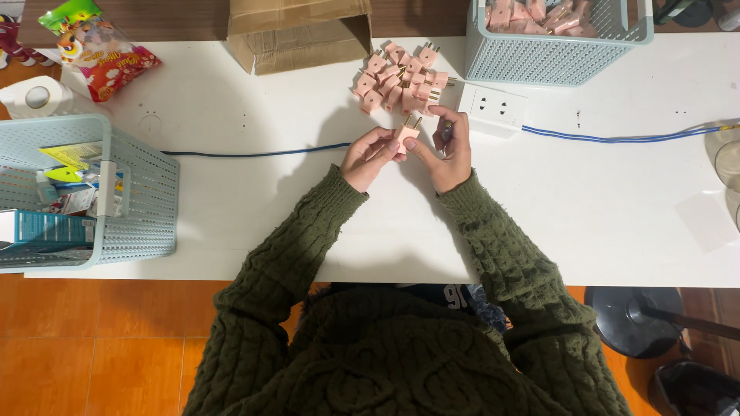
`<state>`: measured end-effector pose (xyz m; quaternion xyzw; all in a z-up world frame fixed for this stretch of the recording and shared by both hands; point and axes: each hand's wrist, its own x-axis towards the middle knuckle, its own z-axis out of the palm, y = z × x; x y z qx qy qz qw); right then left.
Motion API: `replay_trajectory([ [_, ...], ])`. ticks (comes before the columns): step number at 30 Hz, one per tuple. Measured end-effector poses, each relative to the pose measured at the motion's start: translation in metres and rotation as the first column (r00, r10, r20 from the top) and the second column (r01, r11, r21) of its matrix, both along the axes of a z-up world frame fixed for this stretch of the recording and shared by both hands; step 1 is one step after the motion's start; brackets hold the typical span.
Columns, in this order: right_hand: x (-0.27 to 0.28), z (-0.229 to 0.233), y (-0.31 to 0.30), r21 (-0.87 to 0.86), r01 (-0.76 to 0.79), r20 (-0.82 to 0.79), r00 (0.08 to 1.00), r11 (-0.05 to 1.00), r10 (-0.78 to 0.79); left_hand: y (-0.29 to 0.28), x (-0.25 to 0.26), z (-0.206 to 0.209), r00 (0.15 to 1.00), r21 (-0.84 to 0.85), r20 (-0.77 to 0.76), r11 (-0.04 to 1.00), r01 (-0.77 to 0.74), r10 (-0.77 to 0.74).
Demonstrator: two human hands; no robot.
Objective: Assembling small electrical plug components using a manual screwdriver
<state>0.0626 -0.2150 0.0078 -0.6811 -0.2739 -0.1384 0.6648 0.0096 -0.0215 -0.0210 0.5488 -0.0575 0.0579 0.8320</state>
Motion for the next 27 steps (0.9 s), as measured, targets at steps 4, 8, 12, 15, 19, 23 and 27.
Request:
replay_trajectory([
  [4,0.009,0.008,-0.006,0.046,-0.009,0.075,0.997,0.999,0.005,0.005,0.001,0.025,0.997,-0.032,0.021,0.997,-0.077,0.077],
  [8,0.020,-0.001,-0.023,0.042,-0.018,0.138,0.990,0.999,0.012,0.031,0.013,0.009,0.989,-0.089,-0.016,0.985,-0.145,0.144],
  [12,0.019,0.002,-0.028,0.124,-0.023,0.034,0.999,0.992,0.019,0.040,0.018,0.003,0.987,-0.205,-0.010,0.966,-0.157,0.158],
  [15,0.016,-0.005,-0.030,0.119,-0.040,-0.042,0.998,0.992,0.045,0.042,0.022,-0.001,0.992,-0.249,-0.037,0.960,-0.124,0.118],
  [19,-0.002,0.012,-0.022,-0.081,-0.031,-0.006,1.000,0.996,0.031,0.043,0.025,-0.015,0.995,-0.261,-0.057,0.961,-0.090,0.077],
  [23,-0.006,0.016,-0.021,-0.188,0.055,0.167,0.986,0.981,-0.023,0.041,0.021,-0.007,0.996,-0.238,-0.059,0.969,-0.073,0.061],
  [27,-0.010,0.023,-0.019,-0.147,0.062,0.233,0.972,0.987,-0.026,0.037,0.018,0.002,0.996,-0.208,-0.037,0.974,-0.086,0.080],
])
